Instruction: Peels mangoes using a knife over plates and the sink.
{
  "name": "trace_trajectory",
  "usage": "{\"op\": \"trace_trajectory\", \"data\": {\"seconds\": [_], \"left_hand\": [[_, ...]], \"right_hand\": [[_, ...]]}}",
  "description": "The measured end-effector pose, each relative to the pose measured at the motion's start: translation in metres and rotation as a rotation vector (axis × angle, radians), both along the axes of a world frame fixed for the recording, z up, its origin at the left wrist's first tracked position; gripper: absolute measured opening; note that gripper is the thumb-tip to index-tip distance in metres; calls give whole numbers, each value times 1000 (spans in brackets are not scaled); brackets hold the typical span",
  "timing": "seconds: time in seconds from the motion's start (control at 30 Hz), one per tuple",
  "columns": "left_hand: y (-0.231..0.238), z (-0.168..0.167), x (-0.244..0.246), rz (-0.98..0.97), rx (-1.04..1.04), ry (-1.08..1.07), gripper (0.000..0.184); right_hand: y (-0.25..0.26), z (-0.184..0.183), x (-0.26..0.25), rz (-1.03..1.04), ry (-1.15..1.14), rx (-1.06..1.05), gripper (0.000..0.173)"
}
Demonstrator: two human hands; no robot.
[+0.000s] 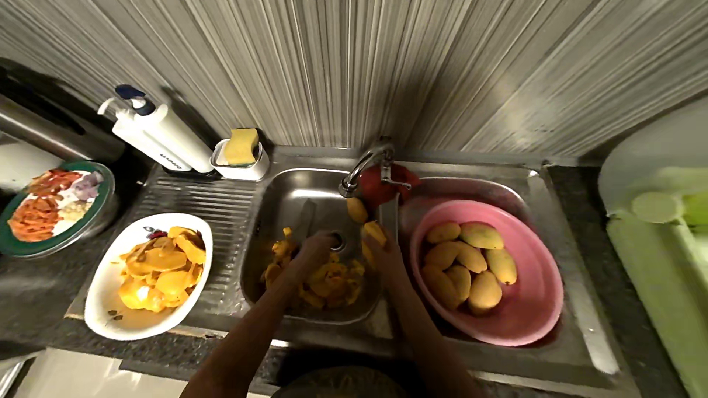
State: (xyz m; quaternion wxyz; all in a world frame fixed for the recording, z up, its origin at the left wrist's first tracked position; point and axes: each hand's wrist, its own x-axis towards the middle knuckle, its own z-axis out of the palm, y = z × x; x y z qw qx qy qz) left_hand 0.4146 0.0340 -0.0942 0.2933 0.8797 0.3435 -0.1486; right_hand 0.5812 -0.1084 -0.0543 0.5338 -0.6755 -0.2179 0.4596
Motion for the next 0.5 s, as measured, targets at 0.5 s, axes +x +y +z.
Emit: {"op": "trace_trajectory", "data": {"seconds": [0.5], "left_hand": [[13, -66, 38, -428, 181, 341, 35]], "right_hand": [[-21, -3, 9, -101, 53, -16, 62]]}}
